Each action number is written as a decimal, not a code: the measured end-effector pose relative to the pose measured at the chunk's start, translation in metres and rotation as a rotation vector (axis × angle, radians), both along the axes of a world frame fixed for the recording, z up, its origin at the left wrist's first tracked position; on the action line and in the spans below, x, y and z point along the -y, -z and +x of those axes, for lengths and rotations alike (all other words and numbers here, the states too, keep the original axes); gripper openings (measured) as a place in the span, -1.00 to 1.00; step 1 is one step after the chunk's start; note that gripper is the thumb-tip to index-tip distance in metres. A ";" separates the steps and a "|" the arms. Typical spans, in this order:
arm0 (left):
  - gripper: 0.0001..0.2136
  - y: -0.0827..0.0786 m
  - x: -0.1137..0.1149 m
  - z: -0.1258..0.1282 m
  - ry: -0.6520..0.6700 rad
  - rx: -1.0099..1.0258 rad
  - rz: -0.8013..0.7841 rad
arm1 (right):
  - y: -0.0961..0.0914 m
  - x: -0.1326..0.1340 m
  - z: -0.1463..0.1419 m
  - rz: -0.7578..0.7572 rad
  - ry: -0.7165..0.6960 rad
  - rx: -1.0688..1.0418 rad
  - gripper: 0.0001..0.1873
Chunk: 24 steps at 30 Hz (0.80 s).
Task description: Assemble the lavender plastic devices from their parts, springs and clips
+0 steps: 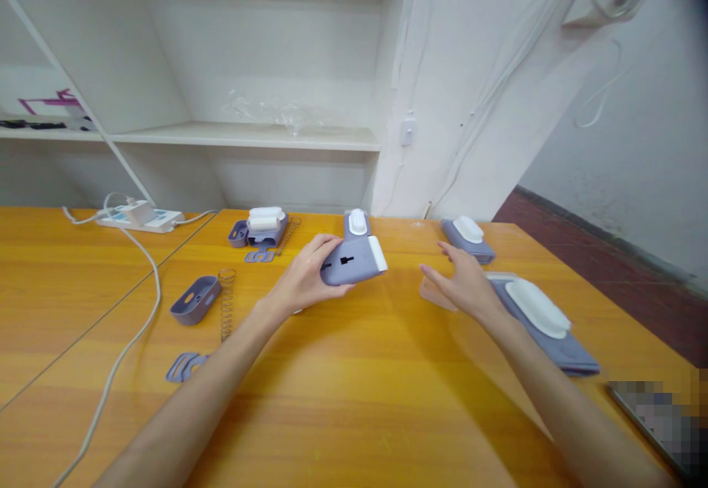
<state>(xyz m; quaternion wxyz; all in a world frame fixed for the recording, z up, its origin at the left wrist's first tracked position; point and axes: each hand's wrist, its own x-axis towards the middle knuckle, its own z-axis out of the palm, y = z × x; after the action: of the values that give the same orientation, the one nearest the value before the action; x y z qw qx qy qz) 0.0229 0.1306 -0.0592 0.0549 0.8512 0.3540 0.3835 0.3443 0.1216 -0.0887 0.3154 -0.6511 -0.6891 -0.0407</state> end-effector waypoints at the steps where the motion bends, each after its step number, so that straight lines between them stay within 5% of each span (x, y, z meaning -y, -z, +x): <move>1: -0.36 0.000 0.000 -0.001 -0.003 -0.003 -0.004 | 0.005 0.002 0.009 -0.067 -0.013 0.059 -0.20; 3: -0.37 -0.001 -0.001 -0.002 -0.009 0.001 -0.004 | 0.015 0.008 0.025 -0.199 -0.053 0.128 -0.06; 6: -0.38 -0.003 -0.002 -0.003 -0.019 0.013 -0.001 | 0.021 0.019 0.032 -0.310 -0.096 0.080 -0.16; 9: -0.37 -0.005 -0.002 0.000 -0.022 0.017 0.002 | 0.010 0.029 0.012 -0.316 -0.144 -0.073 -0.22; 15: -0.35 -0.005 0.000 0.007 0.034 -0.022 0.000 | -0.024 0.034 -0.044 -0.323 -0.371 -0.337 -0.03; 24: -0.31 -0.003 0.008 0.014 0.126 -0.053 -0.012 | -0.029 0.023 -0.065 -0.291 -0.498 -0.879 -0.27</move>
<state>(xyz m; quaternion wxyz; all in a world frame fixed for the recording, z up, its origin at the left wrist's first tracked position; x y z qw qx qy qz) 0.0372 0.1228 -0.0560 0.0748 0.8813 0.3032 0.3546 0.2797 0.0989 -0.0594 0.4811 -0.4601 -0.6242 0.4089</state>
